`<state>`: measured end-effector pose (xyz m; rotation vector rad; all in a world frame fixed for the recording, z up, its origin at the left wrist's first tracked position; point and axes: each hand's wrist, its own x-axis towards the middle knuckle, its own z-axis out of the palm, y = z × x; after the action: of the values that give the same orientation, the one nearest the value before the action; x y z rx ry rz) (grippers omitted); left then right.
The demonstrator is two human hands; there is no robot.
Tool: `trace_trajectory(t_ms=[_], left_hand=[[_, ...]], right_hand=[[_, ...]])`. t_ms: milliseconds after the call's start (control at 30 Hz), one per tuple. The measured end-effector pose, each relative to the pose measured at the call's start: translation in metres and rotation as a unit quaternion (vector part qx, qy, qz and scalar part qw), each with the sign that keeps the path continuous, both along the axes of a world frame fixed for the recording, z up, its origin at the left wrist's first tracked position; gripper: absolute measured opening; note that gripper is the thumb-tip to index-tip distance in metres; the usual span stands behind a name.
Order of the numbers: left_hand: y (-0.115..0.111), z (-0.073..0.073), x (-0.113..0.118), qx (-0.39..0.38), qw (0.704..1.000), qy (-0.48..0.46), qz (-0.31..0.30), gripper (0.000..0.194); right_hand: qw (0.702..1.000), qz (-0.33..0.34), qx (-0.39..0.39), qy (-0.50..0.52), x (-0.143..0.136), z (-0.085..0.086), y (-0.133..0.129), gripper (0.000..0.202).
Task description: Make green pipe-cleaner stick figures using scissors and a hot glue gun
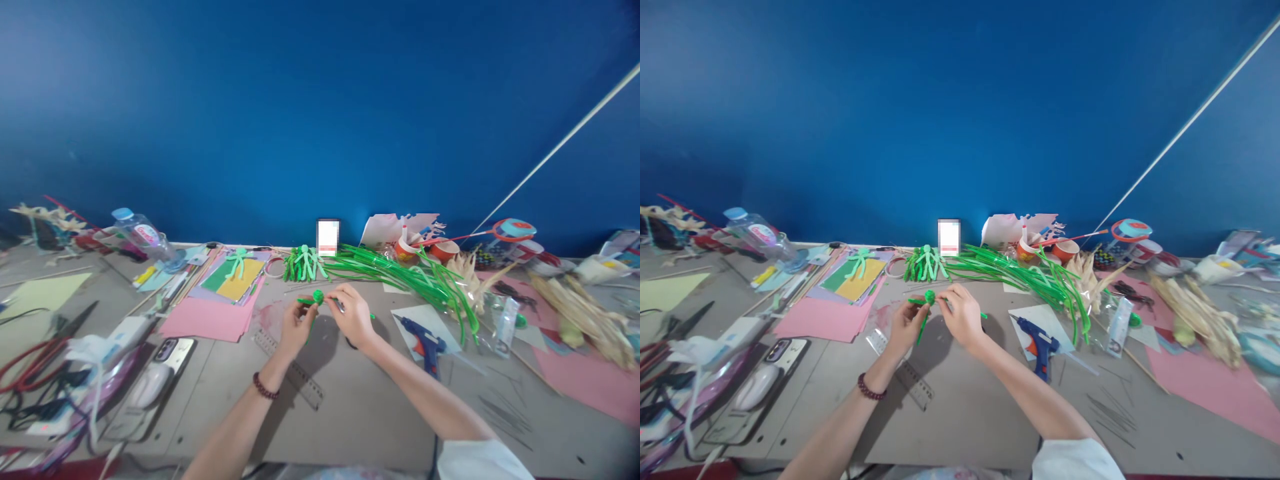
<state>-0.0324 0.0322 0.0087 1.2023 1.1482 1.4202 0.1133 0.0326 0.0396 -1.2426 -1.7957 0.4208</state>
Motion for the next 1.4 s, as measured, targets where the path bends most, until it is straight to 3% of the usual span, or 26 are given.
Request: trace_trajectory(t_ms=[167, 367, 500, 733, 867, 1033, 1133, 1200, 1267, 1400], left_hand=[[0.0, 0.005, -0.001, -0.059, 0.994, -0.07, -0.065, 0.035], [-0.006, 0.008, 0.0, -0.098, 0.978, -0.166, -0.074, 0.029], [-0.003, 0.003, 0.001, -0.098, 0.975, -0.191, -0.054, 0.026], [0.004, -0.012, 0.004, -0.099, 0.976, -0.192, -0.006, 0.03], [0.003, -0.014, 0.007, -0.093, 0.974, -0.208, -0.012, 0.031], [-0.001, -0.015, 0.008, -0.082, 0.983, -0.162, 0.028, 0.032], [-0.002, -0.016, 0.007, -0.056, 0.989, -0.128, 0.052, 0.032], [-0.003, -0.015, 0.007, -0.044, 0.99, -0.116, 0.065, 0.032], [-0.002, -0.013, 0.006, -0.042, 0.989, -0.113, 0.08, 0.032], [-0.001, -0.008, 0.003, -0.065, 0.986, -0.143, 0.063, 0.027]], right_hand=[[0.989, 0.037, -0.055, 0.13, 0.003, -0.005, 0.013, 0.017], [0.929, 0.101, -0.254, 0.248, 0.008, -0.007, 0.021, 0.023], [0.891, 0.082, -0.335, 0.296, 0.003, -0.018, 0.021, 0.028], [0.871, 0.032, -0.368, 0.323, -0.01, -0.028, 0.016, 0.026], [0.892, 0.045, -0.339, 0.296, -0.014, -0.025, 0.01, 0.026], [0.973, 0.023, -0.181, 0.14, -0.017, -0.016, -0.002, 0.02], [0.994, 0.02, -0.097, 0.053, -0.017, -0.012, -0.008, 0.019], [0.993, 0.021, -0.103, 0.044, -0.017, -0.011, -0.01, 0.018], [0.984, 0.023, -0.16, 0.076, -0.017, -0.012, -0.01, 0.018], [0.965, 0.016, -0.224, 0.133, -0.017, -0.016, -0.007, 0.02]])
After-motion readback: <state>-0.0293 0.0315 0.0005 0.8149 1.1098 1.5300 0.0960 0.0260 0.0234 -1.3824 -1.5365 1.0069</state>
